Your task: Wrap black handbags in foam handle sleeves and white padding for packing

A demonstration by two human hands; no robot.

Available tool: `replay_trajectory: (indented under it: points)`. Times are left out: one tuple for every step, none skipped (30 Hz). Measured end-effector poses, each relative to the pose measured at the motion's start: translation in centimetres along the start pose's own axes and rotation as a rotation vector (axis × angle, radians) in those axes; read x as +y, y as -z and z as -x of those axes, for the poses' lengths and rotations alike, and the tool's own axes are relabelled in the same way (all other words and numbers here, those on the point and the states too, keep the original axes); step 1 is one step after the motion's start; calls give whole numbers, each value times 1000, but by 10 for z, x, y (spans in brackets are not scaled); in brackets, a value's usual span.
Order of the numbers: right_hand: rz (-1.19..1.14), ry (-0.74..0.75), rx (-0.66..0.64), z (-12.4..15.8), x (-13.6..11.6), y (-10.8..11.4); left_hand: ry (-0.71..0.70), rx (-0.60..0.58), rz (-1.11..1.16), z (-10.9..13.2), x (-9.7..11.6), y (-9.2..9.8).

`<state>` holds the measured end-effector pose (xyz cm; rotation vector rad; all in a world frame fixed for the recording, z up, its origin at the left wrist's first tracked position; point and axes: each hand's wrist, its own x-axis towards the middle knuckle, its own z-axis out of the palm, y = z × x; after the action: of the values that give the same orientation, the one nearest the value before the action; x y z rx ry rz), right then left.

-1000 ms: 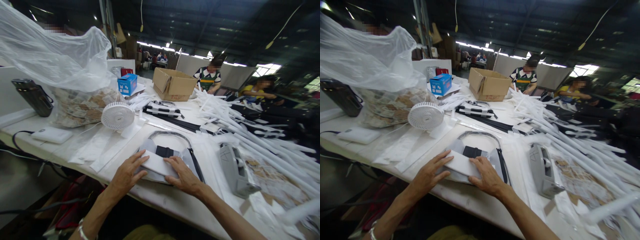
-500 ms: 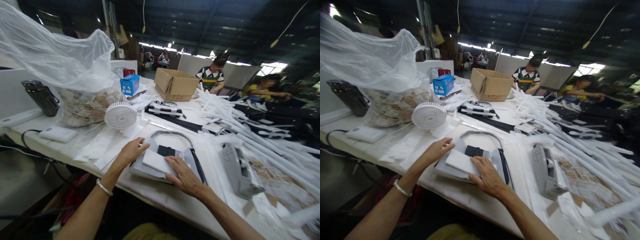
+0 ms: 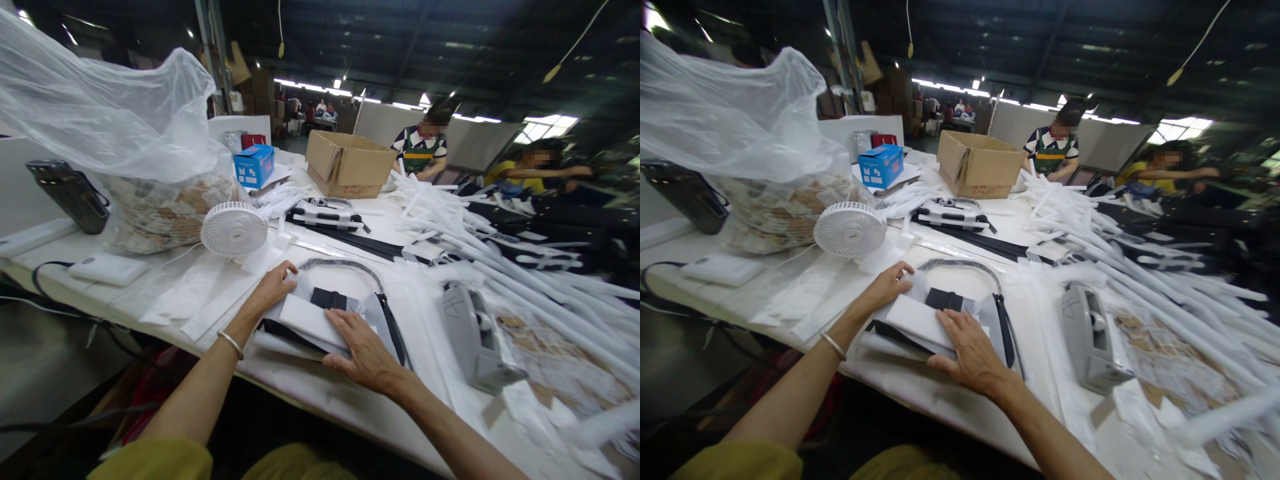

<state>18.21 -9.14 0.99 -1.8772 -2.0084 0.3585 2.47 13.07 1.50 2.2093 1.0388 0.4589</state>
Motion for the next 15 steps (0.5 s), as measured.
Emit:
replay_trajectory:
  points:
    - [7,-4,2,0,0,-1,-2,3,10,0,-1,-1]
    - [14,-8,1,1,0,-2,-4,8,19,1,-2,-2]
    - [20,-10,0,1,0,-3,-4,17,24,4,-3,-3]
    - [25,-10,-2,1,0,-3,-1,28,27,7,-4,-4]
    - [32,-7,-3,2,0,-4,4,42,28,12,-6,-4]
    - [42,-1,-4,2,0,-4,9,57,25,16,-7,-4]
    - [56,5,-8,2,0,-5,15,73,20,21,-9,-4]
    - [75,11,-12,2,-1,-5,17,86,13,24,-10,-4]
    - [95,16,-17,2,-1,-5,16,94,2,26,-10,-4]
    - [114,20,-24,1,-1,-5,11,98,-10,28,-10,-4]
    - [129,21,-29,1,-1,-5,3,98,-23,28,-10,-4]
    - [139,22,-34,0,-2,-5,-5,96,-37,27,-10,-5]
    - [145,21,-35,0,-2,-6,-13,91,-49,26,-10,-5]
    - [148,20,-33,0,-2,-6,-18,85,-60,24,-10,-6]
    - [150,20,-30,-1,-2,-6,-20,78,-68,23,-11,-7]
